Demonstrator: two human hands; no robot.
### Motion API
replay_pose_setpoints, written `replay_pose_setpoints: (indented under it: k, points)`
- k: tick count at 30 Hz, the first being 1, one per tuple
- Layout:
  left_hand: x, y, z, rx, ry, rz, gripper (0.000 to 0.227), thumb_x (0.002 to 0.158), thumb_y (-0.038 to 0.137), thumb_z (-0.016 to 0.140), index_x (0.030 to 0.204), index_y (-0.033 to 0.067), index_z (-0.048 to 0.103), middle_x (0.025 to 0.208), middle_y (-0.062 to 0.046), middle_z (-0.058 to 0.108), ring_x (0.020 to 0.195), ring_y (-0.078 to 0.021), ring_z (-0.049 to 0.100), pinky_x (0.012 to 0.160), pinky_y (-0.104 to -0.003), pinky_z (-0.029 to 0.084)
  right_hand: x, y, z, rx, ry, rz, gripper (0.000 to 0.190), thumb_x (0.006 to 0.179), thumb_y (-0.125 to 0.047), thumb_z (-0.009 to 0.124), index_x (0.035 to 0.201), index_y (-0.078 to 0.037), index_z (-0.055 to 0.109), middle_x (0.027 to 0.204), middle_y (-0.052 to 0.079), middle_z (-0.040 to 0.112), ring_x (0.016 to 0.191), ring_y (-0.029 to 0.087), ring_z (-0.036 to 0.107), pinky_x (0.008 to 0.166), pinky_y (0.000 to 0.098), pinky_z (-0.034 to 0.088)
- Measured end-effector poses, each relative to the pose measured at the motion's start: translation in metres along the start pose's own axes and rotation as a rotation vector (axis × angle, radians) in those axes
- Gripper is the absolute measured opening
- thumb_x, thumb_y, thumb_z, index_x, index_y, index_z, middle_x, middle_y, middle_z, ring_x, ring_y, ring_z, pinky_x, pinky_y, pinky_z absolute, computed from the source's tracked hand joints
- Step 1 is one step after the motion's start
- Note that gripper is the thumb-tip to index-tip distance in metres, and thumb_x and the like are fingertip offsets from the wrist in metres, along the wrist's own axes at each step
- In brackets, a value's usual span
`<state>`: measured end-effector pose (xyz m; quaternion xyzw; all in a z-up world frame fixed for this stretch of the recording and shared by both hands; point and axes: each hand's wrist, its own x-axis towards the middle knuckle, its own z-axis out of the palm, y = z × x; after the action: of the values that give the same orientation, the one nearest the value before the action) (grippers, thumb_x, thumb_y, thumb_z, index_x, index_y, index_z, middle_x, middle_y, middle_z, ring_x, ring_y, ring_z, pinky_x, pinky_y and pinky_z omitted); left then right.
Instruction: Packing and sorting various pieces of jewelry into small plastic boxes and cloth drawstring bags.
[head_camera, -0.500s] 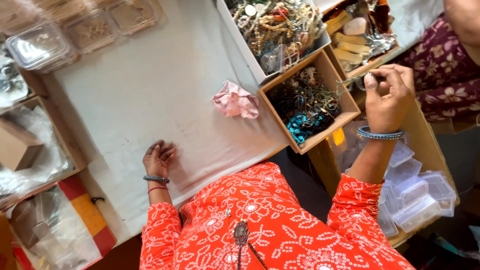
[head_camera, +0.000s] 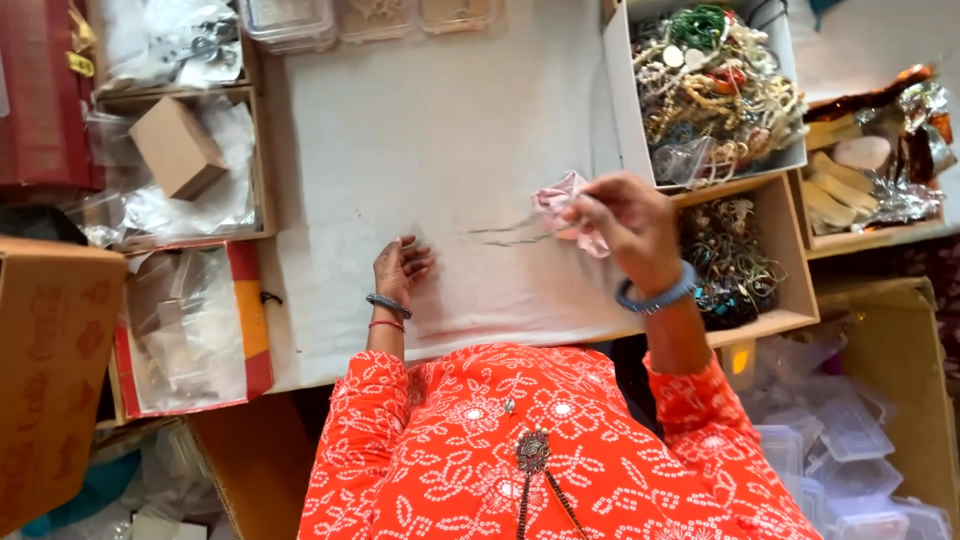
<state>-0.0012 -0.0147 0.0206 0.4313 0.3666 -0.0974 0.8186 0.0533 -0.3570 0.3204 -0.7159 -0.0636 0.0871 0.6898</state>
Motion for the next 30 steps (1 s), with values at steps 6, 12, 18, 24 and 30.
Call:
replay_pose_setpoints:
  k: [6, 12, 18, 24, 30]
  points:
    - [0.003, -0.006, -0.023, 0.226, 0.236, 0.265, 0.036, 0.101, 0.033, 0.063, 0.119, 0.0017, 0.066, 0.101, -0.011, 0.075, 0.079, -0.0182, 0.071, 0.064, -0.032, 0.055, 0.077, 0.138, 0.007, -0.051, 0.064, 0.124, 0.035, 0.097, -0.011, 0.069, 0.130, 0.000, 0.061, 0.121, 0.012, 0.067, 0.106, 0.018, 0.069, 0.083, 0.0314, 0.064]
    - [-0.032, 0.007, 0.019, 1.172, 0.295, 0.913, 0.040, 0.097, 0.026, 0.066, 0.132, 0.0081, 0.064, 0.134, -0.013, 0.067, 0.124, -0.0336, 0.059, 0.107, -0.041, 0.046, 0.035, 0.219, -0.002, -1.227, 0.189, -0.171, 0.059, 0.088, -0.036, 0.079, 0.141, -0.020, 0.061, 0.150, 0.016, 0.049, 0.137, 0.046, 0.043, 0.103, 0.0621, 0.041]
    - [-0.020, 0.003, 0.078, 1.570, 0.132, 0.775, 0.073, 0.088, 0.046, 0.064, 0.152, 0.0160, 0.045, 0.163, -0.011, 0.034, 0.150, -0.0302, 0.026, 0.118, -0.054, 0.019, 0.014, 0.220, 0.012, -1.297, 0.201, -0.106, 0.061, 0.084, -0.035, 0.079, 0.141, -0.024, 0.060, 0.155, 0.016, 0.044, 0.124, 0.045, 0.047, 0.095, 0.0601, 0.043]
    - [-0.011, -0.013, 0.060, 1.820, 0.022, 0.622, 0.077, 0.090, 0.055, 0.062, 0.153, 0.0170, 0.042, 0.165, 0.000, 0.029, 0.154, -0.0250, 0.019, 0.121, -0.057, 0.014, 0.032, 0.227, -0.006, -1.085, 0.278, -0.094, 0.048, 0.088, -0.007, 0.072, 0.134, -0.020, 0.068, 0.129, 0.013, 0.061, 0.115, 0.037, 0.059, 0.099, 0.0484, 0.049]
    - [-0.058, -0.026, 0.020, 1.789, -0.116, 0.951, 0.055, 0.093, 0.046, 0.061, 0.141, 0.0185, 0.059, 0.159, 0.005, 0.045, 0.149, -0.0243, 0.034, 0.121, -0.054, 0.022, 0.034, 0.210, 0.121, -0.882, -0.048, -0.569, 0.025, 0.090, -0.004, 0.066, 0.112, -0.014, 0.068, 0.128, 0.011, 0.063, 0.119, 0.037, 0.059, 0.098, 0.0461, 0.052]
